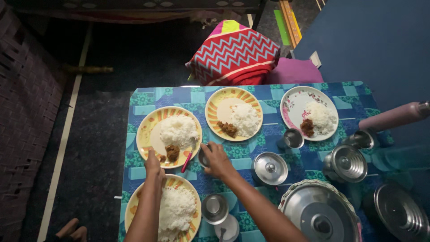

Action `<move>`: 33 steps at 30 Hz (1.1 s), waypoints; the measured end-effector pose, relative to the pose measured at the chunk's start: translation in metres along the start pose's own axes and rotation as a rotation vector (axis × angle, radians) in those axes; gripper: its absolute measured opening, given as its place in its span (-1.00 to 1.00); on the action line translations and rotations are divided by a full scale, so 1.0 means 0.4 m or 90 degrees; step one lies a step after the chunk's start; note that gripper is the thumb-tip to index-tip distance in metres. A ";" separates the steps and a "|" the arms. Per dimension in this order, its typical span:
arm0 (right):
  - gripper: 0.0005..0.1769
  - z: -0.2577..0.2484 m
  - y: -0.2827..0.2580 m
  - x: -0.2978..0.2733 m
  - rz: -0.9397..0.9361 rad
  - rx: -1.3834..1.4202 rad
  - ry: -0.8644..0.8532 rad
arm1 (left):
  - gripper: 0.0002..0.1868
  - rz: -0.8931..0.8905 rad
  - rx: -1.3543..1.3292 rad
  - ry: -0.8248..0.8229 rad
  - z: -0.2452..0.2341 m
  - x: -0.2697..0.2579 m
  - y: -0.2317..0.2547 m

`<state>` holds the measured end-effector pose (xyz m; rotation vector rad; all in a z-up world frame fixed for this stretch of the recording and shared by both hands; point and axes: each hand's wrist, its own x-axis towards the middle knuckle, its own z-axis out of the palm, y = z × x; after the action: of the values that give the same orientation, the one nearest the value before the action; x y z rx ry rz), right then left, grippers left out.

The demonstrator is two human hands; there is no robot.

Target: The person pours water from a blue bottle into several small metal cups on a table with plates of rice and curry. They repeatedly pick up the bottle, pour into each cup, and place the bottle back down.

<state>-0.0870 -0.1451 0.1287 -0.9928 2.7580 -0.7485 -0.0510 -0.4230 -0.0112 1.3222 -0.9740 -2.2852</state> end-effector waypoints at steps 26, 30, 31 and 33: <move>0.25 -0.088 0.051 0.006 -0.050 0.039 0.058 | -0.07 0.248 0.384 0.009 0.137 -0.183 0.089; 0.14 -0.189 0.271 -0.048 0.091 -0.044 0.226 | -0.07 0.308 0.401 -0.053 0.197 -0.325 0.100; 0.17 -0.231 0.327 -0.063 0.153 -0.089 0.220 | -0.07 0.357 0.419 -0.075 0.214 -0.356 0.097; 0.25 -0.306 0.416 -0.110 0.220 -0.221 0.197 | -0.08 0.453 0.455 -0.121 0.237 -0.418 0.083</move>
<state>-0.1798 0.0430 0.1516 -0.4402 3.2814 -0.4057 -0.0472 -0.3125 0.1495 0.7459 -2.0525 -1.5672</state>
